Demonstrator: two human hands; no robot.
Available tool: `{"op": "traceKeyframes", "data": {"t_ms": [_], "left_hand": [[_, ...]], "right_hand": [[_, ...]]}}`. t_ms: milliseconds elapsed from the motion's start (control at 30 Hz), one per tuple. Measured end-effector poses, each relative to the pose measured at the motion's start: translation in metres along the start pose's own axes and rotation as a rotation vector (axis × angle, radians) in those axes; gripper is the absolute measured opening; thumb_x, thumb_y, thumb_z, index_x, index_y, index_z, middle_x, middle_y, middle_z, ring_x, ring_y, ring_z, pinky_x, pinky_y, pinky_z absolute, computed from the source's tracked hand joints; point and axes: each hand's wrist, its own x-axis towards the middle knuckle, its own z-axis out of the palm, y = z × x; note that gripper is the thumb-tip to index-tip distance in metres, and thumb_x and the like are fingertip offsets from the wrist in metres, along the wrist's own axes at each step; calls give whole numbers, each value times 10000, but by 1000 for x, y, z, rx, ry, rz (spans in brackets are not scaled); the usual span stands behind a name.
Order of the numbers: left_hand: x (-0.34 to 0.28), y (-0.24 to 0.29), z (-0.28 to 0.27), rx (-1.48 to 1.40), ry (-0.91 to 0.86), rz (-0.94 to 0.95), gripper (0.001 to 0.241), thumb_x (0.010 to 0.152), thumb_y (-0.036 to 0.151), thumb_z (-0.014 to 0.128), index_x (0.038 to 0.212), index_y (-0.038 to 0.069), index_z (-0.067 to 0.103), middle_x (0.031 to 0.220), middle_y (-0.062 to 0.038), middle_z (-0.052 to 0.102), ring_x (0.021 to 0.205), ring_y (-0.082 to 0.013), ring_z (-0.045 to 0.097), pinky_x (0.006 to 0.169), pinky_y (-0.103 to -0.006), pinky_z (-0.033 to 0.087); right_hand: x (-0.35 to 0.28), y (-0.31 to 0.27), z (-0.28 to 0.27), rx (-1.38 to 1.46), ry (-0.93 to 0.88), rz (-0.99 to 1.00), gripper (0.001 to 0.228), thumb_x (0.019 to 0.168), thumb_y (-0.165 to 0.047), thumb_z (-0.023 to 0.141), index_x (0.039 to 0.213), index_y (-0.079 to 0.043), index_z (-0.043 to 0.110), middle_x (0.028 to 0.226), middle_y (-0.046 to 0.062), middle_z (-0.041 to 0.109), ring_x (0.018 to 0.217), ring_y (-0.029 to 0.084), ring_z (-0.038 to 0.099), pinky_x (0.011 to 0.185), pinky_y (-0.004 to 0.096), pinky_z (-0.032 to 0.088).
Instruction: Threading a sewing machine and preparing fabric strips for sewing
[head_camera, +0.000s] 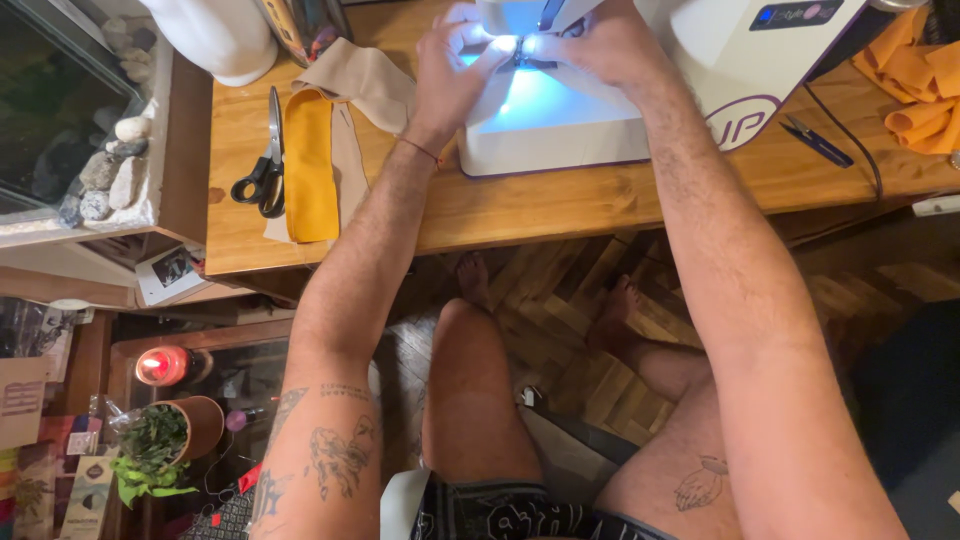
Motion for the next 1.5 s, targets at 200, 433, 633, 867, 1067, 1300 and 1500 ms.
{"op": "traceKeyframes", "data": {"t_ms": [200, 433, 633, 867, 1067, 1300, 1500], "left_hand": [[-7, 10, -2, -86, 4, -15, 158, 801, 246, 704, 809, 162, 838, 915, 66, 627, 916, -141, 554, 842, -295, 419], [-5, 0, -2, 155, 25, -70, 154, 744, 373, 868, 868, 281, 865, 1020, 112, 709, 1034, -166, 595, 947, -413, 294], [-4, 13, -7, 228, -48, -55, 167, 771, 412, 848, 882, 287, 862, 1011, 101, 768, 1066, -240, 529, 970, -395, 238], [2, -11, -2, 233, -86, -18, 247, 758, 453, 918, 827, 234, 827, 1113, 64, 706, 1106, -222, 547, 997, -435, 263], [7, -26, 1, 348, -38, 149, 709, 765, 472, 1005, 1195, 56, 624, 1223, -132, 595, 1161, -281, 511, 985, -397, 325], [10, 16, -9, 252, -75, 194, 166, 754, 291, 934, 783, 191, 804, 1168, 44, 675, 1033, -232, 544, 922, -416, 281], [9, 24, -12, 190, -89, 95, 177, 746, 312, 932, 845, 202, 835, 1274, 54, 676, 1106, -261, 486, 976, -433, 278]], "right_hand": [[12, 10, 8, -11, -1, 183, 357, 804, -482, 864, 1027, -237, 730, 1069, -86, 741, 937, 112, 657, 800, 286, 504], [23, 32, 25, 132, 135, -122, 297, 799, -231, 951, 967, -188, 709, 973, -55, 750, 872, 97, 681, 775, 260, 530], [20, 27, 22, 109, 103, -15, 247, 847, -330, 918, 902, -241, 695, 924, -100, 742, 838, 51, 677, 748, 240, 526], [12, 20, 18, 190, 114, -15, 235, 817, -293, 891, 958, -233, 713, 1012, -79, 760, 933, 73, 692, 832, 243, 543], [13, 30, 7, 168, 109, -48, 348, 854, -260, 825, 1152, -164, 672, 1091, -7, 753, 996, 129, 723, 872, 279, 560], [21, 45, 3, 199, 103, 137, 52, 902, -173, 685, 906, -145, 728, 886, -17, 734, 857, 91, 678, 843, 255, 533], [22, 31, 7, 278, 109, 51, 209, 869, -169, 743, 1076, -157, 718, 1088, -5, 741, 1042, 128, 674, 978, 299, 527]]}}
